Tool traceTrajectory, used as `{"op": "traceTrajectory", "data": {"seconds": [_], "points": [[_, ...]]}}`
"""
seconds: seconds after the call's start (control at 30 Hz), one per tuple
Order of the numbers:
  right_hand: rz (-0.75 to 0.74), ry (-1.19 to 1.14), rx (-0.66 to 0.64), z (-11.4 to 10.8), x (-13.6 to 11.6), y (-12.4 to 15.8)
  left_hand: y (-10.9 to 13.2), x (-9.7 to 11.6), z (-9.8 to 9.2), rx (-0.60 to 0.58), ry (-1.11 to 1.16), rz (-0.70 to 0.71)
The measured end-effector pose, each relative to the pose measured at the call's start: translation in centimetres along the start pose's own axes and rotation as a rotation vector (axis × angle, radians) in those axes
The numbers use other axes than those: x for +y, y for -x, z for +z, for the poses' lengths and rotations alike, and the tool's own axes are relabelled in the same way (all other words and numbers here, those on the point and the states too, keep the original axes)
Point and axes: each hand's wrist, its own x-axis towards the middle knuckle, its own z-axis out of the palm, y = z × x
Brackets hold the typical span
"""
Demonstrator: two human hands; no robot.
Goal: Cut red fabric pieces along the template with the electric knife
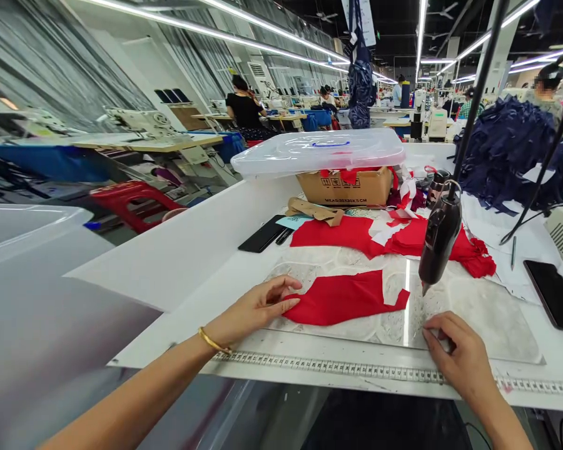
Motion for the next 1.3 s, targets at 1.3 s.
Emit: {"op": "traceTrajectory", "data": {"seconds": [1.3], "points": [[0.293,0.338,-0.047,-1.4,-2.0,-4.9,0.5,0.6,8.5,-0.051,-0.617,0.612]]}}
